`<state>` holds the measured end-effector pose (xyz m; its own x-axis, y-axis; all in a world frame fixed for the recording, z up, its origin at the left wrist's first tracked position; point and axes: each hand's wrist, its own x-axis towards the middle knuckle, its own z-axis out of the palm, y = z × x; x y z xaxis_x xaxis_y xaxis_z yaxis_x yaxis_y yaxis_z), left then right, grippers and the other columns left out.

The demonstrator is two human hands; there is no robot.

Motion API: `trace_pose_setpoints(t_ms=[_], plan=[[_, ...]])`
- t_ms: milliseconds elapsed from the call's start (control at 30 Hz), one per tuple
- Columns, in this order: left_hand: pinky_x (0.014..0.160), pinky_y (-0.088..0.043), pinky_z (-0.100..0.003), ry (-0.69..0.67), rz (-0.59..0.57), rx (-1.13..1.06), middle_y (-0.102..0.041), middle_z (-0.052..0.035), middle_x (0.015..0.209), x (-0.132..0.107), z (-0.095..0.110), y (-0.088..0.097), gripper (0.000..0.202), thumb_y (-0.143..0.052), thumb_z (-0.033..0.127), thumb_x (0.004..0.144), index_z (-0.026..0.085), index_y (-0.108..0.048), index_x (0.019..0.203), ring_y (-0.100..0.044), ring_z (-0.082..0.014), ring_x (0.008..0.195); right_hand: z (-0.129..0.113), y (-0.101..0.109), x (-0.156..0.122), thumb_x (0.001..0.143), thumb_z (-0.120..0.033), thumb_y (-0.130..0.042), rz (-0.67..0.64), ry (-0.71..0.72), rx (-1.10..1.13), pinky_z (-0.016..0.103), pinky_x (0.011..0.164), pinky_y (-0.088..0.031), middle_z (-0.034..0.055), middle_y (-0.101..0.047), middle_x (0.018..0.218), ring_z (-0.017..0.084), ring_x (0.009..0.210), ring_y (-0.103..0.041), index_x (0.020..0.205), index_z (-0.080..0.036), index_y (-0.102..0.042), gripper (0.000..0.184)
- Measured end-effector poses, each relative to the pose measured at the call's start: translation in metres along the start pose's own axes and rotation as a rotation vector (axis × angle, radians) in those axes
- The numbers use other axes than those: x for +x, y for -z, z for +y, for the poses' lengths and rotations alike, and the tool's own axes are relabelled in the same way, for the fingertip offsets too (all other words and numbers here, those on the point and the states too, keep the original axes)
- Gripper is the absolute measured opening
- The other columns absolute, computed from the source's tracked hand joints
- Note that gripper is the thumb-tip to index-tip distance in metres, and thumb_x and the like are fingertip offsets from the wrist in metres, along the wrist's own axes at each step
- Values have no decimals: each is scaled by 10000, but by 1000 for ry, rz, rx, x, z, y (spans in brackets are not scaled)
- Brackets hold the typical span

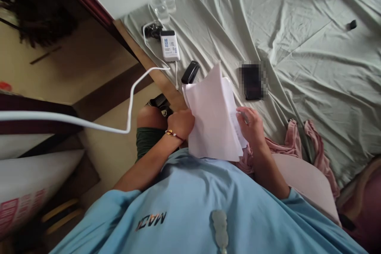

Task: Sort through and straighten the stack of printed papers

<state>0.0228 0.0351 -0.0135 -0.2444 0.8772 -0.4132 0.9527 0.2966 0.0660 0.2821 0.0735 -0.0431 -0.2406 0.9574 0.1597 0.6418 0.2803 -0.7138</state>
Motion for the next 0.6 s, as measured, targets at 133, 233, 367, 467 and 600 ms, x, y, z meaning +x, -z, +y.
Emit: trace_pose_setpoints(t_ms=[133,233,367,467,600], plan=[[664,-432,-377,-28,83,18,-722,-207,907,2,-9,-6,357,-407,274,960,134,-736,958,-706,-377,906,2,3,0,1000,-482,-471,113,-198,185,386,847,-551,63,-759,979,216,894,-696,1114,-228,-668,341],[673,-387,-358,-78,127,-75,-728,-177,892,4,-20,-11,320,-401,259,959,156,-652,790,-694,-311,862,3,2,0,1004,-480,-451,127,-174,106,401,867,-544,82,-743,1066,231,958,-669,1143,-248,-647,334],[644,-381,-306,-186,108,-513,-603,-53,595,1,-34,-23,341,-427,338,977,196,-467,669,-593,-185,618,7,-4,-1,969,-394,-480,85,-37,-195,536,1033,-433,163,-687,1188,323,1127,-569,1249,-177,-620,380],[589,-371,-274,-230,57,-900,-477,23,528,-6,-38,-34,372,-455,452,979,203,-455,703,-486,-137,519,12,-7,-1,954,-385,-504,56,-46,-222,539,1029,-416,155,-702,1156,326,1087,-568,1325,-162,-583,439],[603,-347,-264,-336,168,-1017,-414,23,628,-15,-33,-40,402,-477,469,980,193,-418,693,-396,-118,598,19,-7,-1,940,-413,-530,55,-120,-105,494,963,-473,124,-731,1105,298,1039,-599,1356,-191,-563,473]])
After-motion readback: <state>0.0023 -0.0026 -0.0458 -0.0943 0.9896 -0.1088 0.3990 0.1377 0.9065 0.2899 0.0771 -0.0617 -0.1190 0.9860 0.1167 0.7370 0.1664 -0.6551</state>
